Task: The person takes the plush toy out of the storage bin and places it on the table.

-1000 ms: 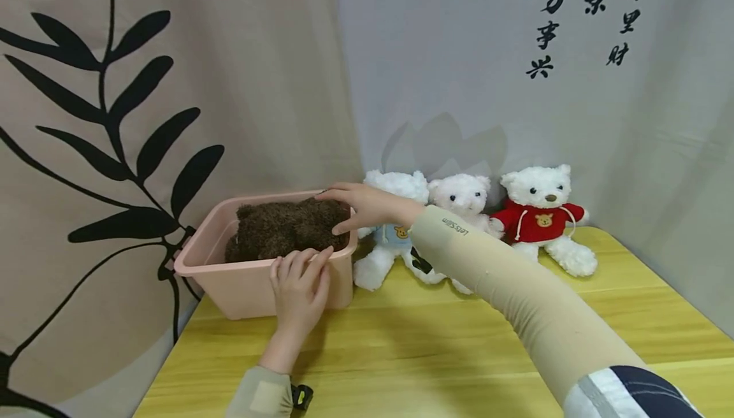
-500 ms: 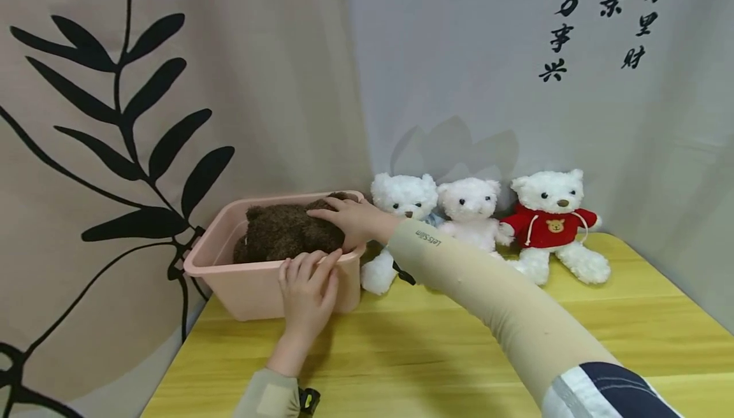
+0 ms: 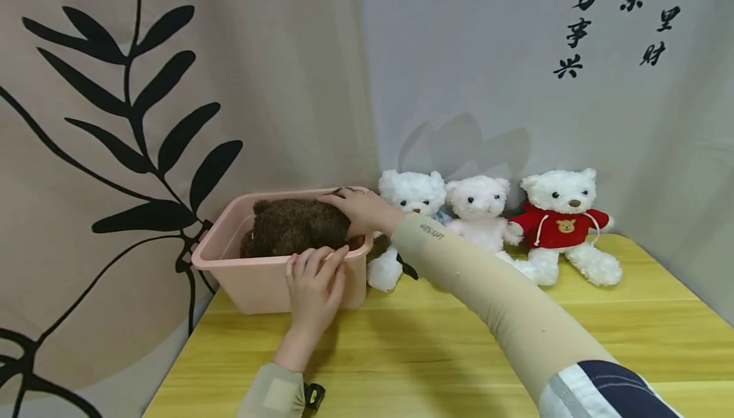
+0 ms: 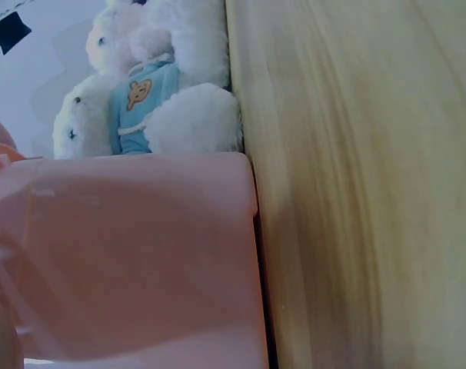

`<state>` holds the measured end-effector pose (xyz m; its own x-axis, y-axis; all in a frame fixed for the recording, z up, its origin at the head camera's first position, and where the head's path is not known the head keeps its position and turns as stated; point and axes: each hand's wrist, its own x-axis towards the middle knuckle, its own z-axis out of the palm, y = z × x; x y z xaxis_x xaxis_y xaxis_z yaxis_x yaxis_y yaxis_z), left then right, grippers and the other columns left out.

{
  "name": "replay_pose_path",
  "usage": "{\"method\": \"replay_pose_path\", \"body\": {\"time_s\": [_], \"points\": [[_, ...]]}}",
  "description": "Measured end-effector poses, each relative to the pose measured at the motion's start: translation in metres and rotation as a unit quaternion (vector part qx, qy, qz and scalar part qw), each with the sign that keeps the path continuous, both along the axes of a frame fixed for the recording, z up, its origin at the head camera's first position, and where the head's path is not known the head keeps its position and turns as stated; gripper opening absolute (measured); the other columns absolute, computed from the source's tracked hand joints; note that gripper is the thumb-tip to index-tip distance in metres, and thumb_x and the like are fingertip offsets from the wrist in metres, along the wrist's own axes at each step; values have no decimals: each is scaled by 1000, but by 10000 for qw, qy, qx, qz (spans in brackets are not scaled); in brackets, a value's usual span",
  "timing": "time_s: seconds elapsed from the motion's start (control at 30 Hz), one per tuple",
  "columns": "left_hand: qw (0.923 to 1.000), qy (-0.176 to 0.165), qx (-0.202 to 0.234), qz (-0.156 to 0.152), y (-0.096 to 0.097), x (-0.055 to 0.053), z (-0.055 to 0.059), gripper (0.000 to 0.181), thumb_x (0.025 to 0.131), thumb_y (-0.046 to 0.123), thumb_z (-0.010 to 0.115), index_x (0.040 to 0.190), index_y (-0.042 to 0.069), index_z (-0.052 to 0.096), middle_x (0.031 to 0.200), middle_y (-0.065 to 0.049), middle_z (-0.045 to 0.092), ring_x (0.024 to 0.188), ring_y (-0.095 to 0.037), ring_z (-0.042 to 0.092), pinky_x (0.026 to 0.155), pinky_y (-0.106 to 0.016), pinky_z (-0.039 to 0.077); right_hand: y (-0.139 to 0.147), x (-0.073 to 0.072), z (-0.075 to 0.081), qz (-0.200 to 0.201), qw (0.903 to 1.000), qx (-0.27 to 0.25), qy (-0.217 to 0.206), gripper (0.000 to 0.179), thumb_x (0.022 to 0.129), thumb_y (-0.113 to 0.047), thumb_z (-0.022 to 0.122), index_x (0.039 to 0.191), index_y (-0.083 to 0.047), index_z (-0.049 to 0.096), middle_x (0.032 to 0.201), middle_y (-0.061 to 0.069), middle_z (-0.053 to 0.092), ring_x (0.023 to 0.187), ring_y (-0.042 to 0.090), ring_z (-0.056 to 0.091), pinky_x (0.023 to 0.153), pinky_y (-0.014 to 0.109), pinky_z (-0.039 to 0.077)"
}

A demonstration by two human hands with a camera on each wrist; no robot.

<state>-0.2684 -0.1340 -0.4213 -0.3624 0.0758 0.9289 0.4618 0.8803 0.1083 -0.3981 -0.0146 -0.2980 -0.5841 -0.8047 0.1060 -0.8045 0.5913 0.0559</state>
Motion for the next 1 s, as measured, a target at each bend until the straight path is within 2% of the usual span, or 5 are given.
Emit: {"method": "replay_pose_path", "body": {"time_s": [0.27, 0.43, 0.7, 0.83, 1.0], "points": [[10000, 39, 29, 11, -2, 1, 2, 29, 91, 21, 58, 117, 21, 70, 105, -6, 62, 101, -32, 52, 97, -63, 24, 3, 3, 23, 81, 9937, -1052, -382, 35, 91, -22, 68, 124, -15, 60, 121, 4, 62, 105, 20, 60, 85, 33, 49], [10000, -3, 46, -3, -1, 0, 1, 29, 91, 21, 58, 117, 21, 70, 106, -6, 62, 102, -32, 52, 96, -62, 24, 3, 9, 39, 182, 9845, -1705, -367, 19, 97, -18, 60, 115, -12, 63, 114, 3, 65, 95, 17, 62, 83, 30, 48], [10000, 55, 71, -32, 0, -1, -2, 28, 90, 21, 58, 115, 20, 71, 106, -8, 62, 101, -33, 52, 94, -63, 25, -2, 19, 83, 453, 9183, -3886, -599, 14, 99, -17, 55, 113, -13, 57, 118, 2, 61, 106, 17, 59, 87, 32, 45], [9999, 79, 106, -55, -1, -1, -2, 28, 89, 20, 59, 114, 19, 71, 105, -8, 62, 101, -33, 52, 94, -63, 25, -1, 23, 104, 561, 8885, -4535, -416, 12, 99, -15, 56, 111, -12, 57, 119, 2, 61, 87, 16, 56, 83, 29, 43], [9999, 74, 83, -88, 0, -1, -1, 28, 88, 20, 61, 115, 19, 71, 105, -8, 62, 102, -34, 51, 94, -63, 25, 6, 29, 122, 416, 8676, -4954, -63, 17, 99, -15, 55, 115, -10, 59, 122, 4, 62, 49, 14, 35, 61, 25, 36]]}}
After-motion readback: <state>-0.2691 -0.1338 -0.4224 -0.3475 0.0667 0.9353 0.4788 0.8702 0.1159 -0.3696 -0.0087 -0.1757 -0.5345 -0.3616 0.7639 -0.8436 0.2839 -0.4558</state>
